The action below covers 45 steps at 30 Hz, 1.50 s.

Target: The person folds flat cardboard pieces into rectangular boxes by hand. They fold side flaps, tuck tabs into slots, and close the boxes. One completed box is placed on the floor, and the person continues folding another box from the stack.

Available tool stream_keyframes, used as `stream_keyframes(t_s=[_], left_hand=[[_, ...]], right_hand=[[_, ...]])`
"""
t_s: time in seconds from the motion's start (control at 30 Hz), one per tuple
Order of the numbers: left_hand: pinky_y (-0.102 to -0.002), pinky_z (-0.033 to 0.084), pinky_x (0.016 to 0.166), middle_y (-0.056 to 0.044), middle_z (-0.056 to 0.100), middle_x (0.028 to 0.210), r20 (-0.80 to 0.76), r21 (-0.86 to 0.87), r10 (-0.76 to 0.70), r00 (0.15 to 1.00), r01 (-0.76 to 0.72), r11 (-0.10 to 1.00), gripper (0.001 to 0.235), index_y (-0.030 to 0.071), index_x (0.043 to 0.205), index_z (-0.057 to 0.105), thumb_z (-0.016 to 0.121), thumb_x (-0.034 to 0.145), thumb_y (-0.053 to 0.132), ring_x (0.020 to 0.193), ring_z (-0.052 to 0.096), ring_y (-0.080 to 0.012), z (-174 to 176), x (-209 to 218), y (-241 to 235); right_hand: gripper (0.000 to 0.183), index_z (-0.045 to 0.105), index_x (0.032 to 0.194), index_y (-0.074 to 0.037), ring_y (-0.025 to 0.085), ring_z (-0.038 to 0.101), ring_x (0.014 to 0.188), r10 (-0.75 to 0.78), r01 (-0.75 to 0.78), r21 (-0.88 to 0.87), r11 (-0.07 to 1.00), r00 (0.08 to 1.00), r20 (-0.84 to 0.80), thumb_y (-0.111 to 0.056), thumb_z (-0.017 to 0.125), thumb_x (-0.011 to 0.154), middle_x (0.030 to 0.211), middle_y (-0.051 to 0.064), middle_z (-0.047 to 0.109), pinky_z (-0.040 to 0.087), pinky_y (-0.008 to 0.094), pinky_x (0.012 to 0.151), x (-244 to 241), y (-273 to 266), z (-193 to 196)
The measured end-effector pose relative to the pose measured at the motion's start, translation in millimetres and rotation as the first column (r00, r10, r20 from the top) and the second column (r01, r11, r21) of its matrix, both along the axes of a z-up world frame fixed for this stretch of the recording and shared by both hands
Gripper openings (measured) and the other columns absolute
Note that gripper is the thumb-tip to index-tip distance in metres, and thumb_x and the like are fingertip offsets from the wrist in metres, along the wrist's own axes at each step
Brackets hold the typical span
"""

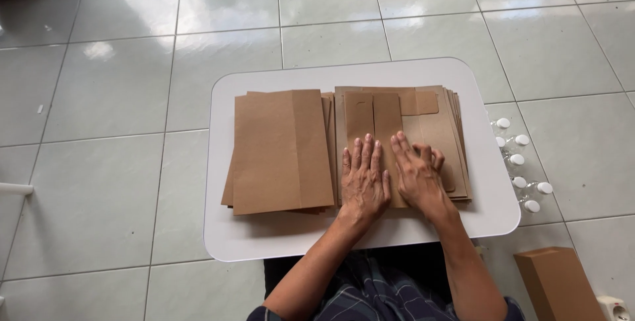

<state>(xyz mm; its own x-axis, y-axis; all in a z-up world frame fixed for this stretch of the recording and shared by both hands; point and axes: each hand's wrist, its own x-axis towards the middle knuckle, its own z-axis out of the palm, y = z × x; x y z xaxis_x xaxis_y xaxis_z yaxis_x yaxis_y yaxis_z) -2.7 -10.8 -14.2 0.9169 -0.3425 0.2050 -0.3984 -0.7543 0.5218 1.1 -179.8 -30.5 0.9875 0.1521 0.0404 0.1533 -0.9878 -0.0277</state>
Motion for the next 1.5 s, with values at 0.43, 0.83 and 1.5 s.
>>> stream_keyframes(t_s=[0.43, 0.83, 1.5], left_hand=[[-0.06, 0.016, 0.124, -0.022, 0.036, 0.163, 0.055, -0.07, 0.021, 0.998, -0.017, 0.997, 0.077, 0.003, 0.157, 0.037, 0.058, 0.09, 0.035, 0.152, 0.031, -0.0417, 10, -6, 6], [-0.057, 0.049, 0.104, -0.039, 0.052, 0.141, 0.017, -0.365, 0.083, 0.996, -0.071, 0.928, 0.072, -0.005, 0.154, 0.038, 0.058, 0.085, 0.002, 0.131, 0.051, -0.0571, 70, -40, 44], [-0.054, 0.027, 0.121, -0.022, 0.038, 0.163, 0.202, 0.257, 0.122, 0.972, -0.173, 0.951, 0.07, 0.011, 0.14, 0.064, 0.082, 0.073, 0.003, 0.15, 0.034, -0.043, 24, -31, 69]], right_hand=[[0.083, 0.049, 0.154, -0.021, 0.019, 0.049, 0.123, 0.084, -0.095, 0.05, 0.994, 0.978, 0.19, -0.048, 0.074, 0.08, 0.158, 0.001, 0.051, 0.026, 0.041, 0.102, -96, 4, 18], [0.047, 0.064, 0.141, -0.004, 0.033, 0.072, 0.091, -0.354, 0.049, 0.699, 0.714, 0.886, 0.3, -0.017, 0.06, 0.097, 0.104, 0.015, 0.076, 0.056, 0.041, 0.083, -90, 12, 53], [0.036, 0.073, 0.132, -0.014, 0.026, 0.056, 0.111, -0.191, 0.118, 0.206, 0.971, 0.905, 0.381, -0.019, 0.068, 0.097, 0.127, 0.007, 0.065, 0.038, 0.041, 0.089, -68, -15, 12]])
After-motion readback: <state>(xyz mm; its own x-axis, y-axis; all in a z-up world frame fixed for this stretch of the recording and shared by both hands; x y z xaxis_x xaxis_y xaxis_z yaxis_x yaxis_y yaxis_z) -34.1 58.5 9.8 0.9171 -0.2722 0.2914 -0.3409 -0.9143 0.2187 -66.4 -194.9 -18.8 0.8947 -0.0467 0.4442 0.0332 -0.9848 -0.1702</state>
